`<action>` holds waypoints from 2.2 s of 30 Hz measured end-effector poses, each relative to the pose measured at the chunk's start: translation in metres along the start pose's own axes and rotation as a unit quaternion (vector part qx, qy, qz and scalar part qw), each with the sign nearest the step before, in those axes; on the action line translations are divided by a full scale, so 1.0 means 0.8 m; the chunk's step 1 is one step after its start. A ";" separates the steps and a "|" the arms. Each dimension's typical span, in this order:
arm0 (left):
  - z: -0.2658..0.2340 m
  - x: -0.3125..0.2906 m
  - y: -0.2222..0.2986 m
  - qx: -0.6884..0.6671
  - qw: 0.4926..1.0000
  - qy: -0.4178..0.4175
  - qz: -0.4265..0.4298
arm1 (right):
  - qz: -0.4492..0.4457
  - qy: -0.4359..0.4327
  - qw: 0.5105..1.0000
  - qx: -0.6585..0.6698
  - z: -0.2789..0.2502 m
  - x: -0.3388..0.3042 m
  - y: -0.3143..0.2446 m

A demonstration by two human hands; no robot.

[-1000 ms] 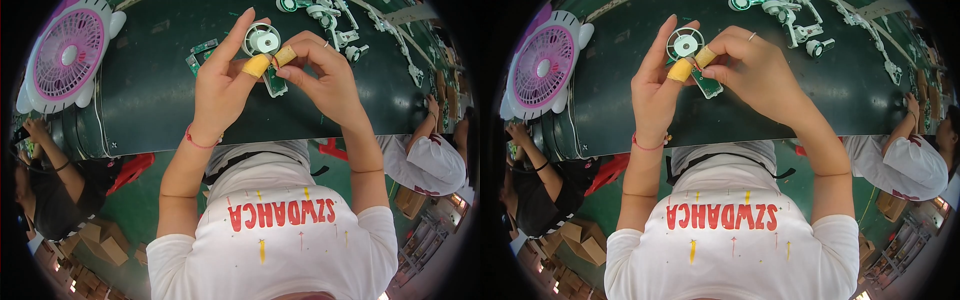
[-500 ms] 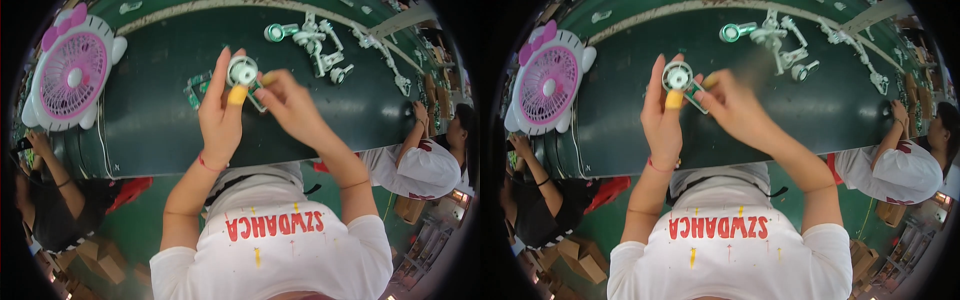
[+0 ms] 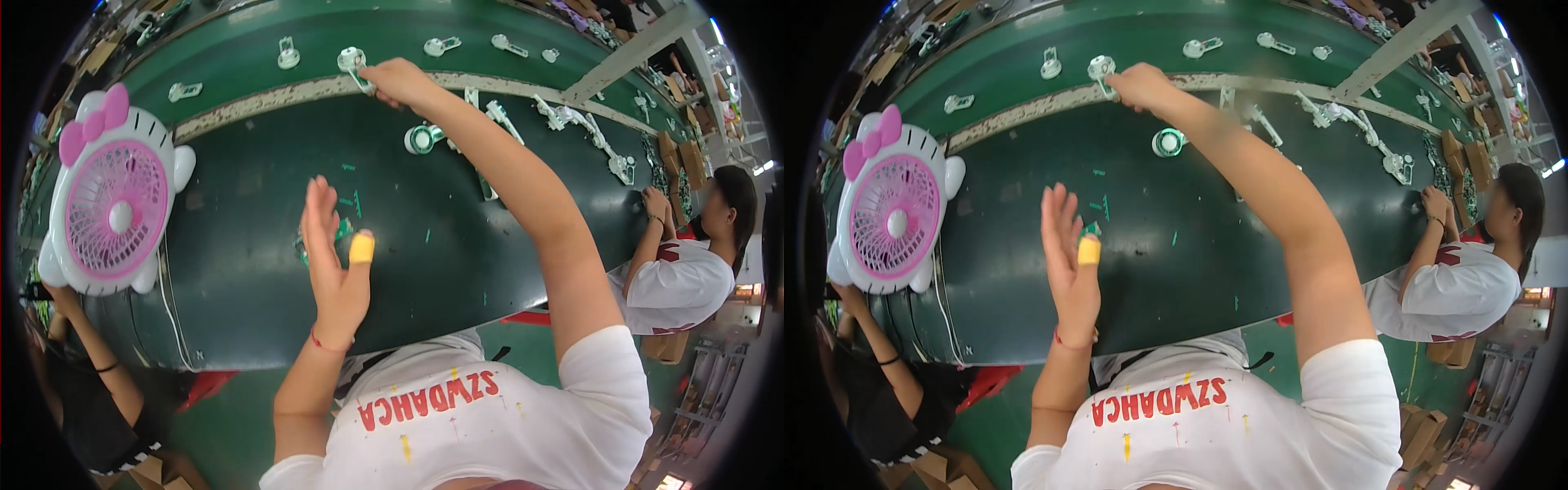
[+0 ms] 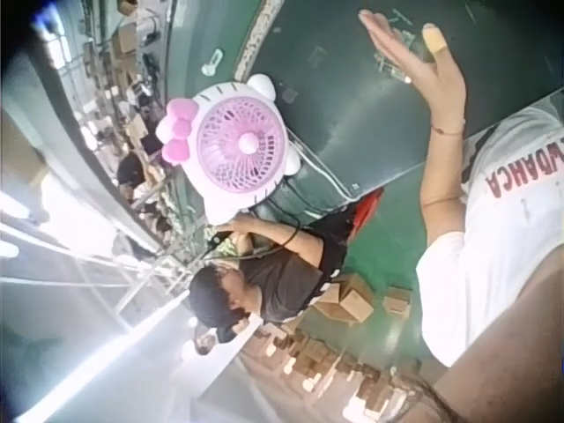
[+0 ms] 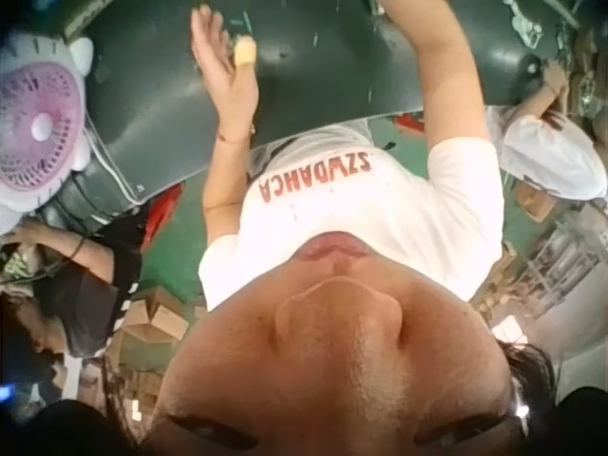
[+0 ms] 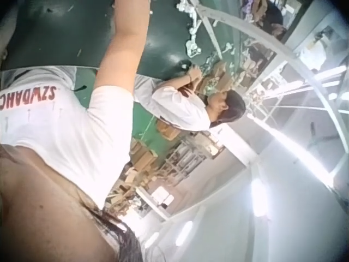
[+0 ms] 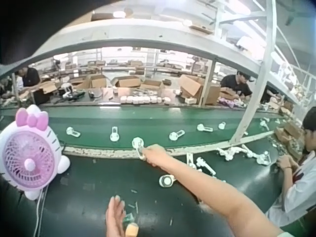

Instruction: The person assembles electronic components, PCBs, batteries, and speakers into plastic housings by hand on a production line.

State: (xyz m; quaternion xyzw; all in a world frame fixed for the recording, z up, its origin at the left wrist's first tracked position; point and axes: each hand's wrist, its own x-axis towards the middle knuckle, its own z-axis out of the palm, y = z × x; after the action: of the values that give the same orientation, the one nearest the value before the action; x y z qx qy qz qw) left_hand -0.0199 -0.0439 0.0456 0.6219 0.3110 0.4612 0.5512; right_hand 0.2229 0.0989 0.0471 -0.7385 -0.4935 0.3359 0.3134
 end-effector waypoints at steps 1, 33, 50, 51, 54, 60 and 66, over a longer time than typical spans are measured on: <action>0.000 -0.002 -0.002 0.001 1.000 -0.016 -0.017 | 0.002 0.007 0.997 -0.077 -0.009 0.036 0.001; 0.018 -0.035 -0.008 -0.125 0.990 -0.034 -0.056 | -0.083 -0.177 0.808 0.556 0.033 -0.260 0.021; -0.017 -0.028 -0.006 0.118 0.987 -0.097 0.042 | -0.058 -0.022 0.966 0.250 0.072 -0.322 0.065; -0.033 -0.011 -0.017 0.289 0.942 -0.077 0.152 | -0.052 -0.034 0.968 0.244 0.071 -0.321 0.063; -0.058 0.014 -0.036 0.488 0.844 -0.081 0.210 | -0.068 -0.061 0.975 0.203 0.067 -0.320 0.069; -0.063 0.031 -0.027 0.498 0.826 -0.199 0.171 | -0.071 -0.062 0.941 0.325 0.066 -0.323 0.045; -0.018 -0.013 0.016 0.077 0.976 -0.201 0.035 | -0.102 -0.060 0.939 0.324 0.051 -0.332 0.023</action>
State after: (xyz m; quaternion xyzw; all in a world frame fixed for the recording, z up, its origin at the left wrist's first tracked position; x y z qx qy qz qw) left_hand -0.0386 -0.0505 0.0550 0.7531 0.2067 0.3200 0.5364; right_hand 0.1235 -0.1514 0.0585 -0.5213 -0.4481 0.4876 0.5382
